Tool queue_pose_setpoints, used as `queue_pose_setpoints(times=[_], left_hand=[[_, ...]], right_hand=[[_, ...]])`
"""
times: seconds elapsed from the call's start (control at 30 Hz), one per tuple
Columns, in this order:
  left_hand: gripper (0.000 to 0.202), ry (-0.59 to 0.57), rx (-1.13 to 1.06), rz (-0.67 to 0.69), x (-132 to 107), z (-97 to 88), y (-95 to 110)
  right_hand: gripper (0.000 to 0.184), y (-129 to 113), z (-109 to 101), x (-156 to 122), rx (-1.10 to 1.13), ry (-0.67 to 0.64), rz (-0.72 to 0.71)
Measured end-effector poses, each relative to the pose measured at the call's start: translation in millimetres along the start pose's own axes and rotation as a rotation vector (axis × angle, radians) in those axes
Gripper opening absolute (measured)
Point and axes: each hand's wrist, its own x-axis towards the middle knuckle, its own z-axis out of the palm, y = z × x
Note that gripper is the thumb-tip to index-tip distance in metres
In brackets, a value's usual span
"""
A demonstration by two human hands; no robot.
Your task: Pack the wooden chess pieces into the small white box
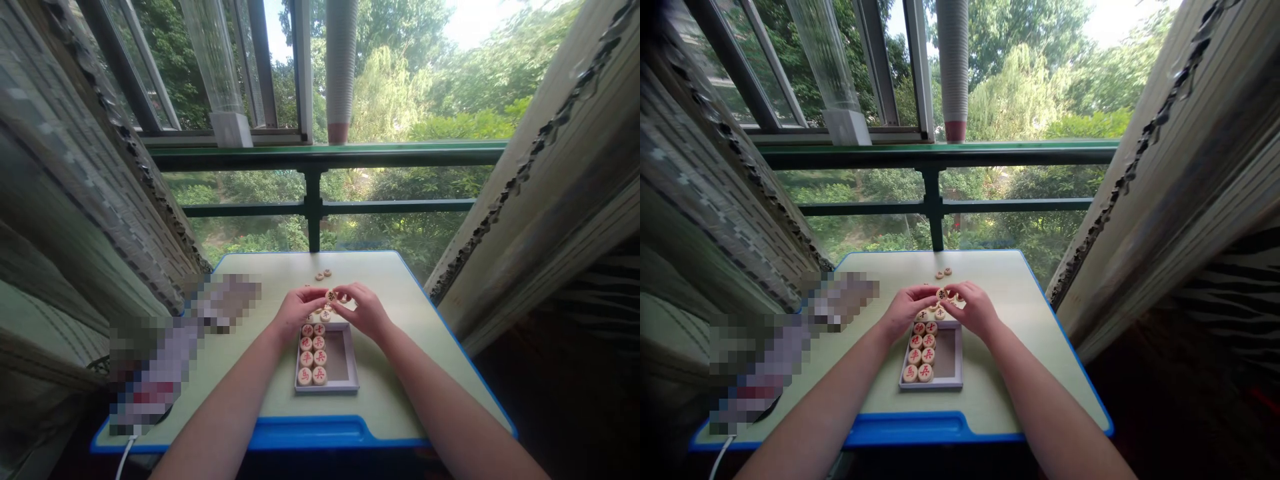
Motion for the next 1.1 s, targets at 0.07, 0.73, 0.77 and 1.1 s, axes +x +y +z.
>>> queue_pose_setpoints(times=[0.07, 0.73, 0.77, 1.1], left_hand=[[0.036, -0.020, 0.022, 0.001, -0.5, 0.0, 0.5], [0.017, -0.022, 0.886, 0.349, -7.0, -7.4, -2.4], [0.017, -0.051, 0.905, 0.361, -7.7, -6.5, -2.5], [0.016, -0.065, 0.988, 0.375, -8.1, -6.7, -4.5]], right_hand=[[0.019, -0.4, -0.4, -0.2, -0.003, -0.007, -0.005], [0.019, -39.0, -23.0, -30.4, -0.246, -0.450, 0.294], [0.019, -38.3, -21.8, -30.8, -0.261, -0.450, 0.298], [0.019, -37.9, -13.2, -32.0, -0.419, -0.465, 0.379]])
